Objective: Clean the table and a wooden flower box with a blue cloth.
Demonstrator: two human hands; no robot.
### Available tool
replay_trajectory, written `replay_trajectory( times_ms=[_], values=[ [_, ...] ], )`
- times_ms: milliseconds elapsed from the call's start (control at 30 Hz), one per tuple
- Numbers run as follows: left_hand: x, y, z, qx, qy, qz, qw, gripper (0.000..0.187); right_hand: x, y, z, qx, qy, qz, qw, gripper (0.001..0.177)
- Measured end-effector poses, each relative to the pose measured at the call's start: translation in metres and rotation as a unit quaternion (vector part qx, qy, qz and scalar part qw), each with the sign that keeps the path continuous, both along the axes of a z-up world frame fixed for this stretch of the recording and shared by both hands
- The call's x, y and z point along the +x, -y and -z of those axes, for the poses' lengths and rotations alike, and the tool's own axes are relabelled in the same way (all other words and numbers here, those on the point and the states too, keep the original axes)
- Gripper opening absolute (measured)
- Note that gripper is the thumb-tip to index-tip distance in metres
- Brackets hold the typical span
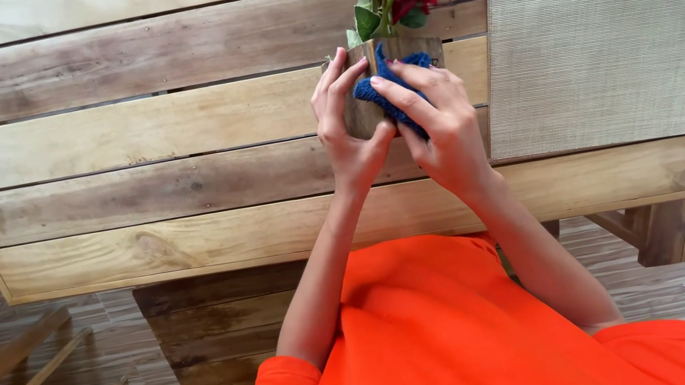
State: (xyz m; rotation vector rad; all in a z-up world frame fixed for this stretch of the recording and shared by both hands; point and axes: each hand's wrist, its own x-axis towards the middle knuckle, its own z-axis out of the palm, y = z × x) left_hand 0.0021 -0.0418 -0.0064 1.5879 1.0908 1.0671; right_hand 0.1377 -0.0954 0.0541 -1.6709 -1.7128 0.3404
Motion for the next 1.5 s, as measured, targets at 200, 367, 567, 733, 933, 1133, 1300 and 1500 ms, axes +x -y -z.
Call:
replay_trajectory(
  times_ms=[200,367,567,733,933,1133,1300,1500],
  values=[
    [-0.002,0.007,-0.008,0.038,-0.051,-0.008,0.998,0.062,-0.012,-0.002,0.010,-0.007,-0.037,-0.014,0.999,0.056],
    [-0.012,0.004,-0.006,0.025,-0.021,0.016,0.999,0.054,-0.016,-0.001,0.014,-0.011,-0.037,-0.019,0.999,0.056],
    [-0.022,0.002,0.014,0.005,-0.048,-0.004,0.999,0.055,-0.013,-0.009,0.011,-0.001,0.006,0.038,0.999,0.057],
    [-0.029,-0.001,0.017,0.012,-0.020,0.047,0.999,0.091,-0.021,-0.028,0.026,-0.023,0.059,0.036,0.997,0.056],
    [-0.044,-0.019,0.019,0.084,-0.044,0.133,0.987,0.111,-0.028,-0.036,0.025,-0.033,0.137,-0.044,0.989,0.052],
    [-0.045,-0.015,0.041,0.090,-0.115,0.091,0.985,0.114,-0.024,-0.021,0.023,-0.051,0.105,-0.125,0.985,0.039],
    [-0.046,-0.015,0.033,0.087,-0.100,0.098,0.986,0.110,-0.005,0.000,0.014,-0.082,0.052,-0.208,0.973,0.039],
    [-0.043,-0.017,0.026,0.061,-0.110,0.102,0.987,0.128,0.010,-0.002,0.013,-0.053,0.040,-0.099,0.993,0.036]
  ],
)
